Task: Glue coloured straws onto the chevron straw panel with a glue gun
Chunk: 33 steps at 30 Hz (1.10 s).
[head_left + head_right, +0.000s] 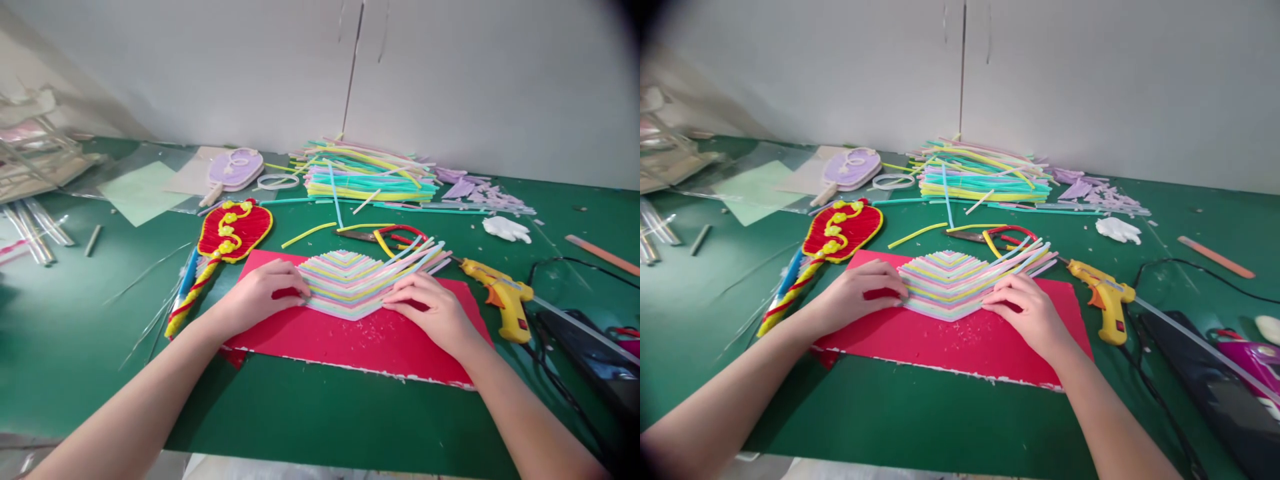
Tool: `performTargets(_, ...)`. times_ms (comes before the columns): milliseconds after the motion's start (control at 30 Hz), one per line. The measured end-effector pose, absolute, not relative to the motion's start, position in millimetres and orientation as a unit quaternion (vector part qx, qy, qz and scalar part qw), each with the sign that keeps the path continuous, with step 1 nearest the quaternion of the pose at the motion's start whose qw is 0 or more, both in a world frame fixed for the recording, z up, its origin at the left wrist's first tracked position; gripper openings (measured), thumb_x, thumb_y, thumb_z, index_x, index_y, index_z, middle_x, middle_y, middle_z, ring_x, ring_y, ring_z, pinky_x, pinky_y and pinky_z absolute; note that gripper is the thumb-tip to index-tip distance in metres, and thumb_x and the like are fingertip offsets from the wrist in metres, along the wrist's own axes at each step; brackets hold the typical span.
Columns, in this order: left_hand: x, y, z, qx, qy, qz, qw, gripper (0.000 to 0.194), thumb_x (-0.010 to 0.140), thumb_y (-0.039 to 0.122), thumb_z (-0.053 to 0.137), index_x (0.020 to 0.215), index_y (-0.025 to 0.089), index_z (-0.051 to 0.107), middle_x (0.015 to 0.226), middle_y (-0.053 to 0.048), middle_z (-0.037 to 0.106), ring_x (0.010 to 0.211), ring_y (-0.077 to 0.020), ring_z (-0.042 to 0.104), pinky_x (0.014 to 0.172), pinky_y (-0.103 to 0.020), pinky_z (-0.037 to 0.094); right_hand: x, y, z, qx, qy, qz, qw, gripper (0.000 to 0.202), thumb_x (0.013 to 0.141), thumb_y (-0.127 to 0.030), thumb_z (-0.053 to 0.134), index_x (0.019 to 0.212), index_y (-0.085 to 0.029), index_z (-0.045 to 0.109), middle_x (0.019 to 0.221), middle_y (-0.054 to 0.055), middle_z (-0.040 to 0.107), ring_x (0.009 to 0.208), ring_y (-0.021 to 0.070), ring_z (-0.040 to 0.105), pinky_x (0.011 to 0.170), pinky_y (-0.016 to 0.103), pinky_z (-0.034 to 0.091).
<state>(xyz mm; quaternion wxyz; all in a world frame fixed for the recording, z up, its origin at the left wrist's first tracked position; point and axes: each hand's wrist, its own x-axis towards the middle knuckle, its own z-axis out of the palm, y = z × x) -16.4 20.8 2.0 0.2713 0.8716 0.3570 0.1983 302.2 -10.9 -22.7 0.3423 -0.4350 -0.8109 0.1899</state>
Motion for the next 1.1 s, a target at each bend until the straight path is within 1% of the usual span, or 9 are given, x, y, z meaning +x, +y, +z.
performTargets(200, -22.4, 21.4, 5.3, 0.889, 0.345, 0.169, 0.248, 0.015, 0.091, 0.027, 0.054, 0.092, 0.021, 0.068, 0.098, -0.004, 0.067, 0.093, -0.0158, 0.060, 0.087, -0.029, 0.047, 301.0, -11.8, -22.0, -0.440, -0.808, 0.182, 0.347, 0.009, 0.086, -0.027, 0.062, 0.083, -0.026, 0.070, 0.081, 0.003, 0.064, 0.082, 0.0187, 0.060, 0.074, 0.035, 0.052)
performTargets(467, -23.2, 20.0, 5.0, 0.889, 0.347, 0.168, 0.247, 0.015, 0.091, 0.026, 0.054, 0.093, 0.022, 0.069, 0.099, -0.004, 0.067, 0.093, -0.0151, 0.060, 0.087, -0.027, 0.047, 302.0, -11.4, -23.7, -0.438, -0.809, 0.184, 0.346, 0.009, 0.086, -0.026, 0.062, 0.083, -0.026, 0.070, 0.082, 0.003, 0.064, 0.083, 0.0184, 0.060, 0.075, 0.035, 0.052)
performTargets(667, -22.5, 20.0, 3.5, 0.886, 0.353, 0.166, 0.251, 0.017, 0.091, 0.028, 0.053, 0.092, 0.022, 0.069, 0.098, -0.004, 0.067, 0.093, -0.0161, 0.060, 0.087, -0.029, 0.047, 301.1, -11.5, -23.1, -0.439, -0.808, 0.182, 0.349, 0.009, 0.086, -0.027, 0.062, 0.083, -0.026, 0.070, 0.082, 0.003, 0.064, 0.082, 0.0185, 0.061, 0.074, 0.035, 0.052)
performTargets(867, -21.4, 20.3, 3.3, 0.884, 0.348, 0.176, 0.257, 0.018, 0.091, 0.028, 0.053, 0.089, 0.020, 0.069, 0.095, -0.005, 0.067, 0.090, -0.0160, 0.060, 0.085, -0.029, 0.048, 302.5, -11.2, -24.2, -0.435, -0.810, 0.194, 0.342, 0.008, 0.086, -0.023, 0.062, 0.084, -0.026, 0.069, 0.084, 0.003, 0.063, 0.084, 0.0177, 0.059, 0.076, 0.034, 0.051)
performTargets(1100, -22.0, 20.9, 1.4, 0.888, 0.341, 0.186, 0.248, 0.017, 0.091, 0.026, 0.054, 0.088, 0.020, 0.069, 0.093, -0.004, 0.067, 0.088, -0.0150, 0.061, 0.083, -0.027, 0.048, 303.4, -11.2, -25.1, -0.440, -0.807, 0.195, 0.343, 0.008, 0.086, -0.025, 0.062, 0.083, -0.026, 0.069, 0.083, 0.002, 0.064, 0.084, 0.0179, 0.060, 0.075, 0.033, 0.051)
